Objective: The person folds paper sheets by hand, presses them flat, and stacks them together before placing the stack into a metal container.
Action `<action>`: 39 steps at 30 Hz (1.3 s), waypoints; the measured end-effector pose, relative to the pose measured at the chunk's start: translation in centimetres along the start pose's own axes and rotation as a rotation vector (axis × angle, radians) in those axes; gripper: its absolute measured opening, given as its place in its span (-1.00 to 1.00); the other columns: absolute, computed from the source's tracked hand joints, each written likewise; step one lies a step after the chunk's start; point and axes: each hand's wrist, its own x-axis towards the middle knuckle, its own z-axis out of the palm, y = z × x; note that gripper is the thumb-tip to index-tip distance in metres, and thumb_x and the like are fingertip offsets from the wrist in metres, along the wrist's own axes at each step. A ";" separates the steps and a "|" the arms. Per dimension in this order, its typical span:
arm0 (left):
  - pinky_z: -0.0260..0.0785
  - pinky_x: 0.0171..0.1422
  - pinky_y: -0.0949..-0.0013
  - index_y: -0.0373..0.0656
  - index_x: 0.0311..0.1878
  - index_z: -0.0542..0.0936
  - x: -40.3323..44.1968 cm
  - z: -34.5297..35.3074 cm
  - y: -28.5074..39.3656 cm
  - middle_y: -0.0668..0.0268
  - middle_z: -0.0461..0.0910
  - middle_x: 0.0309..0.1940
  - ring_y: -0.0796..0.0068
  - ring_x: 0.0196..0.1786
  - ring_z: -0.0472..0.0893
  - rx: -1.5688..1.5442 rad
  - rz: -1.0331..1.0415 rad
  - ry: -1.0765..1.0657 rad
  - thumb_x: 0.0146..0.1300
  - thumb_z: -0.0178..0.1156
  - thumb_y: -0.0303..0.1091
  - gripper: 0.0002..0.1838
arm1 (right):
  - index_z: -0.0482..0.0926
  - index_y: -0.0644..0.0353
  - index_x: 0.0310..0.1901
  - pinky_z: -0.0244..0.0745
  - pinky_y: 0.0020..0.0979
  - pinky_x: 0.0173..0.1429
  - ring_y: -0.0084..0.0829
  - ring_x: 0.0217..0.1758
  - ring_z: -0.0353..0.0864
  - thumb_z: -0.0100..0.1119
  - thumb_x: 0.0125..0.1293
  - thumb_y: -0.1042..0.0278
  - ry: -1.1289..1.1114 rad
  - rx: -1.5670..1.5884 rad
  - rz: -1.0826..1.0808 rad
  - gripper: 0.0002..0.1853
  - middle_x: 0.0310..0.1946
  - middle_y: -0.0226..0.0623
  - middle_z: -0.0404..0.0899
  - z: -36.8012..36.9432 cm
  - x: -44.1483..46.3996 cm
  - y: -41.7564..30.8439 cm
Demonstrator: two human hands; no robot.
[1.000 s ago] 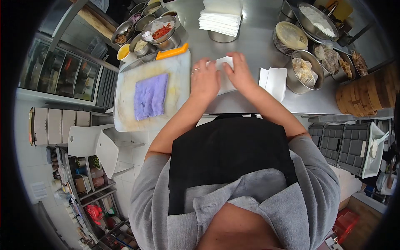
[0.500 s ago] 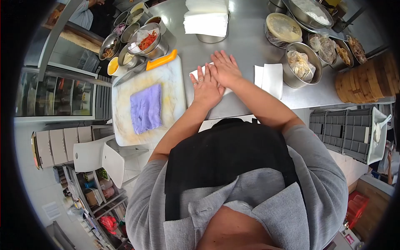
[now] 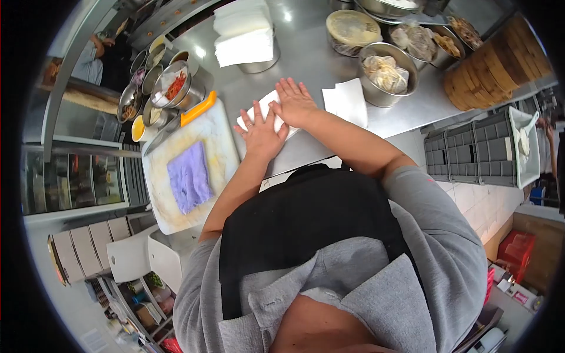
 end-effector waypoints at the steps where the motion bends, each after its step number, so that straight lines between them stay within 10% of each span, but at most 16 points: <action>1: -0.37 0.42 -0.55 0.33 0.51 0.15 -0.2 -0.2 0.2 0.05 -0.12 0.56 -0.39 0.53 -0.20 0.013 0.008 0.002 0.27 0.01 0.24 -0.25 | 0.08 0.24 0.48 -0.28 -0.17 0.62 -0.19 0.63 -0.20 -0.33 0.49 -0.09 -0.014 0.038 -0.001 -0.31 0.55 -0.09 -0.08 -0.3 -0.1 0.1; 7: -0.45 0.44 -0.53 0.30 0.52 0.13 0.1 -0.2 -0.3 0.04 -0.12 0.56 -0.36 0.54 -0.19 0.029 0.030 -0.016 0.27 -0.02 0.28 -0.22 | 0.49 0.23 0.11 0.18 -0.11 0.39 -0.01 0.33 0.32 0.28 0.19 0.36 0.450 0.326 -0.253 -0.56 0.21 -0.05 0.41 -4.4 -11.6 2.5; 10: -0.52 0.45 -0.50 0.24 0.49 0.20 -0.2 -2.2 0.6 0.04 -0.07 0.55 -0.30 0.55 -0.18 0.077 0.015 -0.062 0.25 0.01 0.28 -0.23 | 0.48 0.21 -0.03 0.27 -0.12 0.19 -0.06 0.10 0.43 0.35 0.09 0.38 0.729 0.170 -0.033 -0.61 -0.03 -0.13 0.47 -5.8 -16.4 6.1; 15: -0.17 0.46 -0.40 -0.01 0.28 0.42 0.2 -4.1 3.4 0.05 0.25 0.40 -0.15 0.45 0.18 0.044 0.246 0.223 0.23 0.24 -0.08 -0.44 | 0.53 0.31 -0.07 0.48 -0.17 0.06 -0.04 -0.06 0.55 0.31 0.19 0.17 0.559 0.318 0.414 -0.60 -0.12 -0.06 0.54 -5.5 -18.0 10.7; 18: 0.28 0.33 -0.04 -0.17 0.13 0.44 1.5 -2.5 5.9 0.15 0.39 0.23 0.13 0.25 0.43 -0.543 0.484 0.084 0.21 0.32 -0.25 -0.54 | 0.56 0.28 -0.17 0.50 -0.17 -0.02 -0.08 -0.15 0.58 0.30 0.19 0.21 0.435 0.399 0.474 -0.69 -0.17 -0.07 0.56 -5.9 -17.0 10.3; 21: 0.44 0.14 0.30 -0.26 0.10 0.41 1.4 -1.9 9.3 0.18 0.47 0.05 0.34 0.10 0.52 -1.026 0.280 -0.285 0.27 0.30 -0.26 -0.56 | 0.56 0.27 -0.25 0.49 -0.19 -0.11 -0.07 -0.19 0.58 0.26 0.21 0.29 0.489 0.542 0.402 -0.78 -0.21 -0.06 0.55 -5.8 -16.2 9.9; 28: 0.36 0.26 0.34 -0.23 0.21 0.35 0.3 -0.9 10.4 0.25 0.51 0.01 0.43 0.11 0.50 -1.933 0.083 -0.622 0.47 0.04 -0.08 -0.55 | 0.50 0.32 -0.13 0.47 -0.17 -0.13 -0.03 -0.16 0.57 0.20 0.20 0.44 0.609 0.523 -0.144 -0.78 -0.22 -0.06 0.55 -6.9 -16.6 5.0; 39: 0.19 0.48 0.13 -0.23 0.37 0.24 -1.3 -2.6 9.2 0.12 0.38 0.31 0.23 0.36 0.39 -2.207 0.082 -0.628 0.54 -0.33 0.10 -0.38 | 0.54 0.36 -0.04 0.50 -0.39 -0.07 -0.36 -0.18 0.61 0.14 0.37 0.36 0.442 0.968 -0.011 -0.75 -0.21 -0.16 0.63 -4.5 -15.1 4.9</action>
